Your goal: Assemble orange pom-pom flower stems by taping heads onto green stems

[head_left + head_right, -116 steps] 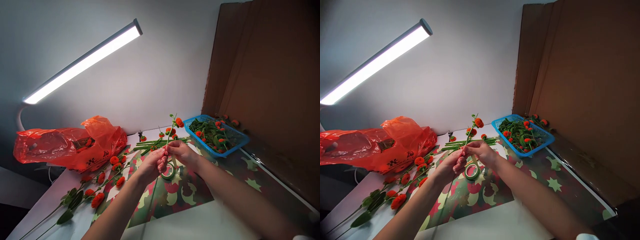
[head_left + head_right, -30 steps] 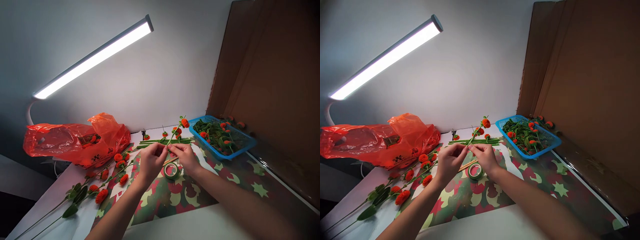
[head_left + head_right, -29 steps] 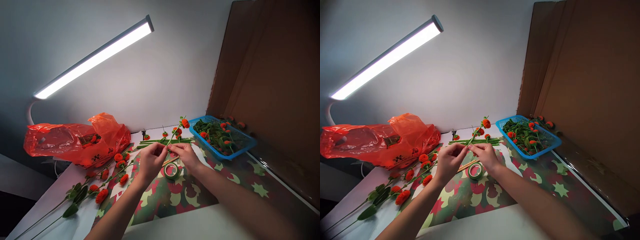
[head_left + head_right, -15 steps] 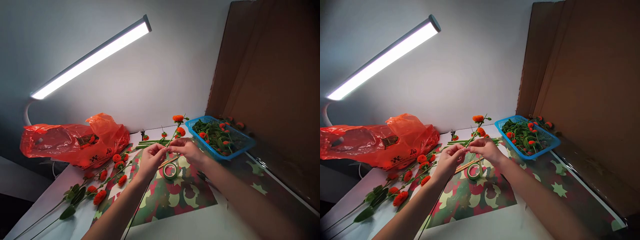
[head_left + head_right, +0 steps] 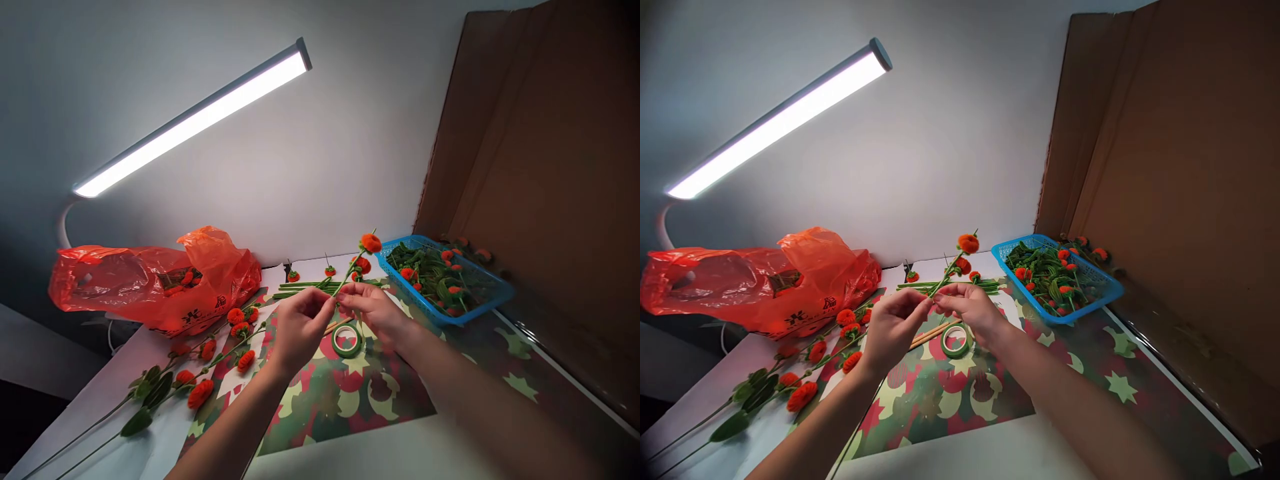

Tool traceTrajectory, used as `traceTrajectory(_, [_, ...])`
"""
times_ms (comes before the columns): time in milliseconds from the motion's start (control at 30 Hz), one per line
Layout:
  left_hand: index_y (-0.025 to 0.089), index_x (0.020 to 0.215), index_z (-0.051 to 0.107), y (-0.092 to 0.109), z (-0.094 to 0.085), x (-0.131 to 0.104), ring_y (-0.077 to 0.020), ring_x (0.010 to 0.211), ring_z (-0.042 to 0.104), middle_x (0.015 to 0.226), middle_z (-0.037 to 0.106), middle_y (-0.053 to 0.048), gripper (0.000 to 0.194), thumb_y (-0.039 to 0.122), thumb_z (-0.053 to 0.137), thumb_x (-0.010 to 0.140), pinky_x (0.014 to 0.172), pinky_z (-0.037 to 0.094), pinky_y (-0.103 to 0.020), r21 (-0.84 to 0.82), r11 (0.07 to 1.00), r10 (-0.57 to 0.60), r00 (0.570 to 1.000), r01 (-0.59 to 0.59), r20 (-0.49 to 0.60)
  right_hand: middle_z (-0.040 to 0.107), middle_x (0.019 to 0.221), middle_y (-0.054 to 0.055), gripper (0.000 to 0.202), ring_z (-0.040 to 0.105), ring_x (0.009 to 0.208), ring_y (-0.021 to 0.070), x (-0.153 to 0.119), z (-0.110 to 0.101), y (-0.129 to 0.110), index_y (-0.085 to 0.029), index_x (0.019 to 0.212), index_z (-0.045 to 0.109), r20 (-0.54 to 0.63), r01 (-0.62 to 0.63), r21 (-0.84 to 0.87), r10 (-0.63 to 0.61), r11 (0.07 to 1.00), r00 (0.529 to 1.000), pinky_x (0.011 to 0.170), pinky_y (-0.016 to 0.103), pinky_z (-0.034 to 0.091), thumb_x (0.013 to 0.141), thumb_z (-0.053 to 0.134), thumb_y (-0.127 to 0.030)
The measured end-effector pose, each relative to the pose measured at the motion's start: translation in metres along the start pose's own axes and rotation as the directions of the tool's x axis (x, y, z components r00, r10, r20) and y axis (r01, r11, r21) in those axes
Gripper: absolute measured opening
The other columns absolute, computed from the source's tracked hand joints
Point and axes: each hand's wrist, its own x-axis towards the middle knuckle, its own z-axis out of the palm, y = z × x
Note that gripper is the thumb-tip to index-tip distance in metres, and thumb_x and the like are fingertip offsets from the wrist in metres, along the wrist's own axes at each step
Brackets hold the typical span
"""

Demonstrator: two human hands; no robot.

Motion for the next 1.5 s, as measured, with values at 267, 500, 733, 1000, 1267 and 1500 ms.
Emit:
traceTrajectory(267, [0.014,0.061,0.054,-0.011,-0.011,0.015,-0.0020,0.039,0.033,0.050,0.046,0.004,0.026,0.034,0.068,0.069,0.039,0.026,-0.016,-0.382,0.770,-0.299,0.818,0.511,0.492,0.062,0.065,0.001,0.015,0.056,0.067,0.0144,-0.001,-0.001,-0.012,-0.017,0.064,0.067,0.075,0.257,-0.296,-0.246,0.920,0.966,0.070,0.029,0.042,0.065,0.071,-0.032])
traceTrajectory(500, [0.015,0.070,0.066,-0.004,-0.003,0.005,-0.0102,0.047,0.052,0.056,0.059,-0.001,0.021,0.035,0.068,0.071,0.045,0.040,-0.021,0.050,0.998,-0.049,0.998,0.046,0.049,0.059,0.063,0.000,0.019,0.054,0.063,0.0130,0.004,-0.002,0.001,-0.016,0.066,0.064,-0.100,0.225,-0.253,-0.256,0.941,0.961,0.064,0.027,0.043,0.066,0.069,-0.034])
traceTrajectory(733, [0.014,0.065,0.057,-0.016,-0.005,0.009,-0.0004,0.030,0.034,0.047,0.049,0.006,0.028,0.038,0.073,0.065,0.032,0.025,-0.013,-0.487,0.705,-0.292,0.836,0.516,0.464,0.061,0.066,-0.001,0.021,0.056,0.068,0.0131,0.001,0.000,-0.004,-0.019,0.076,0.068,0.141,0.276,-0.128,-0.258,0.952,0.956,0.071,0.028,0.043,0.067,0.071,-0.037])
traceTrajectory(1000, [0.013,0.079,0.065,-0.023,0.003,0.008,-0.0104,0.049,0.057,0.062,0.061,-0.001,0.028,0.040,0.068,0.071,0.045,0.044,-0.020,-0.179,0.935,-0.239,0.915,0.307,0.324,0.057,0.058,-0.001,0.025,0.048,0.058,0.0116,0.020,-0.018,0.012,-0.014,0.064,0.067,-0.054,0.236,-0.297,-0.263,0.925,0.963,0.058,0.025,0.038,0.068,0.069,-0.039])
traceTrajectory(1267, [0.016,0.079,0.064,-0.023,0.011,-0.001,-0.0002,0.027,0.024,0.041,0.040,0.010,0.023,0.037,0.068,0.071,0.029,0.019,-0.012,-0.551,0.574,-0.304,0.783,0.606,0.543,0.057,0.061,-0.003,0.026,0.050,0.061,0.0084,0.015,-0.010,0.013,-0.018,0.073,0.069,0.066,0.227,0.100,-0.234,0.969,0.970,0.067,0.024,0.039,0.066,0.073,-0.043])
traceTrajectory(1500, [0.013,0.071,0.067,-0.029,-0.003,0.008,-0.0133,0.063,0.057,0.064,0.061,-0.003,0.024,0.036,0.068,0.072,0.062,0.045,-0.024,-0.335,0.825,-0.166,0.763,0.454,0.625,0.054,0.057,-0.003,0.025,0.047,0.056,0.0089,0.014,-0.015,0.015,-0.015,0.069,0.066,0.280,0.112,0.063,-0.125,0.992,0.952,0.061,0.025,0.037,0.071,0.071,-0.039])
